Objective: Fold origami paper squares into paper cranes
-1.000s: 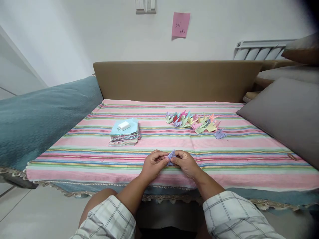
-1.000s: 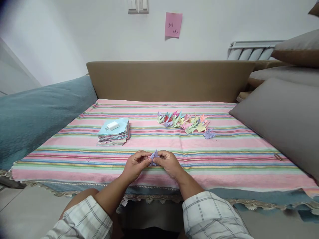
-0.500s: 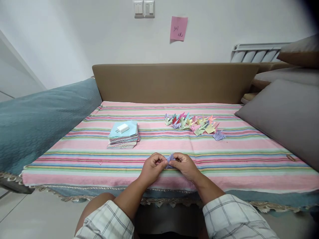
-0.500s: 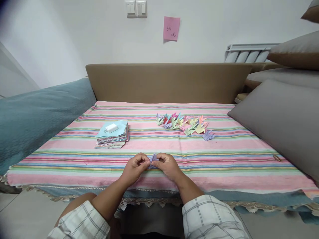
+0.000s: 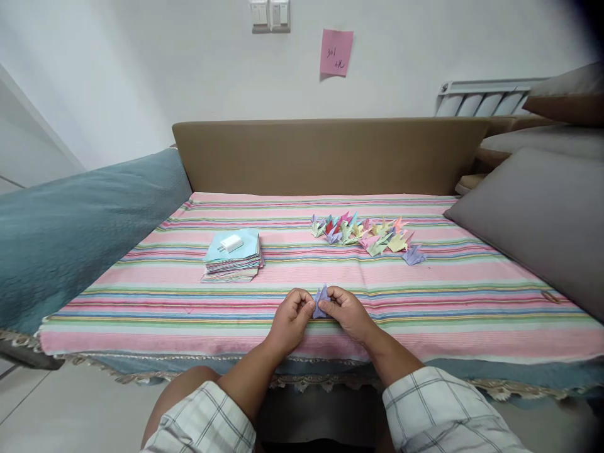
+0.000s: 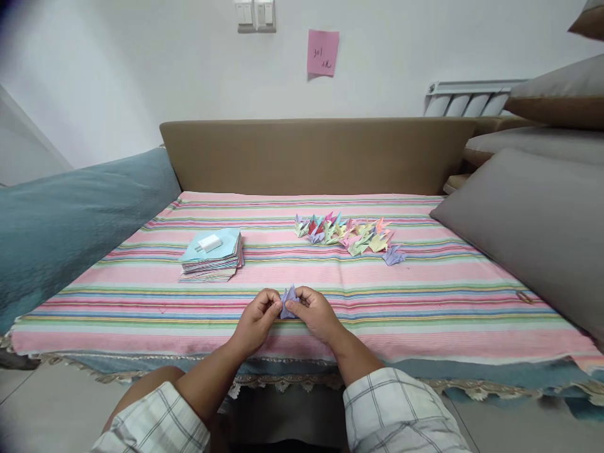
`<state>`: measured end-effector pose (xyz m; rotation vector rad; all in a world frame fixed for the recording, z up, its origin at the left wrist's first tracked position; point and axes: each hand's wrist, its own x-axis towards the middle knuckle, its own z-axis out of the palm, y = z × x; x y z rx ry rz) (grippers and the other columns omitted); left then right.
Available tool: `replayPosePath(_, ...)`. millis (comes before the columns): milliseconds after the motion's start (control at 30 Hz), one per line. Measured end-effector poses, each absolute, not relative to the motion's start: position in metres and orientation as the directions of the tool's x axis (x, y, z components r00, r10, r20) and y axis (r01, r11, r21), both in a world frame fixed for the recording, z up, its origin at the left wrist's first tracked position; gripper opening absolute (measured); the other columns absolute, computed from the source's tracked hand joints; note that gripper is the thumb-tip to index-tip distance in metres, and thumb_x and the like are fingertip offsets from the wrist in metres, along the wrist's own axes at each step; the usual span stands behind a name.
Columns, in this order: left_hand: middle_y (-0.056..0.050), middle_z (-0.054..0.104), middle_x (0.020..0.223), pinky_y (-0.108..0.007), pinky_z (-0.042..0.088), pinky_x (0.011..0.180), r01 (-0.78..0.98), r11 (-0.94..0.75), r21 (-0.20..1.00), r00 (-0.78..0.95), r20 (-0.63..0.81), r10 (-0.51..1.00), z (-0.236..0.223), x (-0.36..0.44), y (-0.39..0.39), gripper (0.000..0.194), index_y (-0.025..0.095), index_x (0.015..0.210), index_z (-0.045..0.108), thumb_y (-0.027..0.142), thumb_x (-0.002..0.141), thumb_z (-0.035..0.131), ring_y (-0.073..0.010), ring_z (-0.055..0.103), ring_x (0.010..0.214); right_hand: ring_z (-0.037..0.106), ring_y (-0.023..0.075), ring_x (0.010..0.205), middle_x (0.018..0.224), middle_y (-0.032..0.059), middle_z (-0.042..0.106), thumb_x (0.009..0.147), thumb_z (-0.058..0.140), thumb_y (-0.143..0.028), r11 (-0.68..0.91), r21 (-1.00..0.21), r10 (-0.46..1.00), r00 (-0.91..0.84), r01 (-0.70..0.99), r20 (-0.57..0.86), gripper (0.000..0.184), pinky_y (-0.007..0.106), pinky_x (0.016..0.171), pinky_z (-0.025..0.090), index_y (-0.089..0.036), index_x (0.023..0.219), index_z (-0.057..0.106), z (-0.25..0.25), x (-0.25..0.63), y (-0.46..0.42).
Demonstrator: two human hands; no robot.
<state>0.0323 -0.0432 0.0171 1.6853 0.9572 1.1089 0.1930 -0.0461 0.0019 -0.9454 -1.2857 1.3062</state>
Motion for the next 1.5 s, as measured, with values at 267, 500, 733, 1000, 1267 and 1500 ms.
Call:
replayPosePath(267,0.001,0.047,0.067,-0.025,0.036,0.063,0.071,-0.26,0.963,0.314,0.226,0.922,0.016,0.035,-0.045,0.027,0.019,0.074,0.05,0.045,0.081,0.055,-0.013,0.044,0.064,0.041,0.01,0.057,0.061,-0.0044,0.05,0.071,0.068,-0.047,0.104,-0.992,0.971,-0.208,-0.072,0.117,0.03,0.024,0.057,0.034,-0.018,0.074,0.061,0.004,0.196,-0.045)
replayPosePath(500,0.005,0.044,0.065,-0.022,0.034,0.056,-0.055,-0.055,0.997,0.384,0.072,0.92,0.009,0.038,-0.046,0.036,0.02,0.08,0.047,0.049,0.071,0.066,-0.0105,0.043,0.059,0.046,0.0111,0.059,0.064,-0.0026,0.056,0.07,0.069,-0.045,0.077,-0.985,0.982,-0.161,-0.156,0.102,0.028,0.025,0.06,0.037,-0.018,0.074,0.062,0.005,0.195,-0.047)
replayPosePath(733,0.004,0.04,0.056,-0.023,0.026,0.055,0.293,-0.303,0.907,0.477,0.136,0.868,0.014,0.036,-0.046,0.036,0.017,0.061,0.053,0.048,0.08,0.053,-0.0114,0.037,0.057,0.047,0.0114,0.061,0.065,-0.0024,0.057,0.07,0.07,-0.042,0.076,-0.968,0.985,-0.134,-0.241,0.11,0.024,0.025,0.063,0.038,-0.018,0.071,0.063,0.001,0.191,-0.047)
replayPosePath(1000,0.003,0.04,0.056,-0.024,0.026,0.055,0.394,-0.49,0.777,0.452,0.301,0.84,0.013,0.036,-0.043,0.032,0.017,0.057,0.049,0.036,0.082,0.049,-0.0111,0.037,0.057,0.05,0.012,0.064,0.068,-0.001,0.06,0.07,0.072,-0.04,0.014,-0.926,0.986,-0.151,-0.376,0.076,0.024,0.026,0.065,0.039,-0.018,0.074,0.064,-0.003,0.184,-0.049)
replayPosePath(1267,0.004,0.034,0.056,-0.022,0.023,0.053,0.373,-0.326,0.868,0.477,0.122,0.87,0.01,0.036,-0.042,0.042,0.015,0.054,0.045,0.048,0.079,0.051,-0.0088,0.032,0.055,0.047,0.0113,0.062,0.066,-0.002,0.057,0.072,0.07,-0.04,0.054,-0.949,0.982,-0.157,-0.31,0.107,0.025,0.025,0.062,0.038,-0.018,0.07,0.061,-0.005,0.182,-0.05)
replayPosePath(1500,0.004,0.032,0.055,-0.023,0.021,0.052,0.394,-0.382,0.836,0.528,0.135,0.838,0.009,0.034,-0.039,0.043,0.015,0.052,0.043,0.046,0.081,0.049,-0.0085,0.032,0.054,0.05,0.0123,0.067,0.071,-0.0011,0.058,0.072,0.07,-0.041,0.112,-0.966,0.973,-0.17,-0.234,0.154,0.025,0.026,0.066,0.039,-0.018,0.077,0.062,-0.003,0.186,-0.05)
